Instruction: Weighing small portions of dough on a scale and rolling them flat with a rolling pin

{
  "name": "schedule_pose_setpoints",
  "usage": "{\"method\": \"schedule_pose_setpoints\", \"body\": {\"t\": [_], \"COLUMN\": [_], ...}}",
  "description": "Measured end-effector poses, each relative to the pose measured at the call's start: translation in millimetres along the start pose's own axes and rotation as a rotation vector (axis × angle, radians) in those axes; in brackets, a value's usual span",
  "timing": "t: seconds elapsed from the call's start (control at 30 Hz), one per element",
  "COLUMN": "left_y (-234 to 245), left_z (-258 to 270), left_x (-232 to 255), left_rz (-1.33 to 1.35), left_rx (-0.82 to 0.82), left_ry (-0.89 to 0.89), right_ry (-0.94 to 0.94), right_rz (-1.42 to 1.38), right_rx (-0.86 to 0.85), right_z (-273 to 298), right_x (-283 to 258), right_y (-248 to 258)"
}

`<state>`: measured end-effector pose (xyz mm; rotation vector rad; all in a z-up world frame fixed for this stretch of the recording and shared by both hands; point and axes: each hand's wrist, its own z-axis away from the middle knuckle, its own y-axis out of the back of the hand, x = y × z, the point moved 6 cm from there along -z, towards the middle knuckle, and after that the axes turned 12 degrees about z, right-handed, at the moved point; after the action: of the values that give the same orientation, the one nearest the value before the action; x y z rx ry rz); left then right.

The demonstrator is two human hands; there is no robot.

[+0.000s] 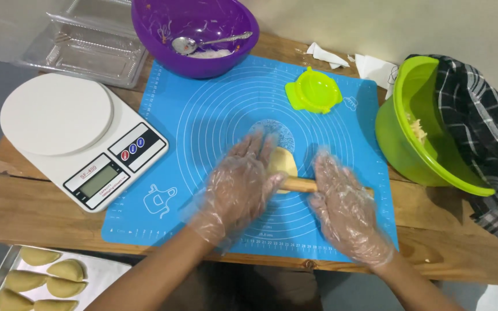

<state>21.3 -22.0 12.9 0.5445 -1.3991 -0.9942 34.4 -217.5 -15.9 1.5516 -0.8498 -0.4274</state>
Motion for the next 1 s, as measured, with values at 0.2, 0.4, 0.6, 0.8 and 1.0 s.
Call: {"method": "schedule_pose_setpoints", "body": {"t": [0.2, 0.4, 0.6, 0.8, 1.0], "left_y": [-32.0, -11.6, -41.8, -40.1, 11.7], "left_z": [22.9, -7.6, -73.5, -82.8, -35.0], "left_x": [-9.5, -10.6, -26.8, -11.3, -4.3], "left_rz": [0.074, 0.203, -0.224, 0.058, 0.645], "left_rx": [0.208, 0.083, 0.133, 0.166, 0.114], "left_ry": [-0.205, -0.134, -0.323, -0.321, 0.05], "right_ry": [0.16, 0.163, 0.164, 0.101, 0.208], "right_rz": [-0.152, -0.192, 0.043, -0.291, -0.164], "right_rx": [0.306, 0.149, 0.322, 0.281, 0.35], "right_z": [16.5, 29.7, 37.2, 43.1, 32.1], "right_x": [-18.9, -17.9, -15.4, -4.0, -7.1], "right_y": [40.6, 40.3, 33.8, 32.1, 50.0]}}
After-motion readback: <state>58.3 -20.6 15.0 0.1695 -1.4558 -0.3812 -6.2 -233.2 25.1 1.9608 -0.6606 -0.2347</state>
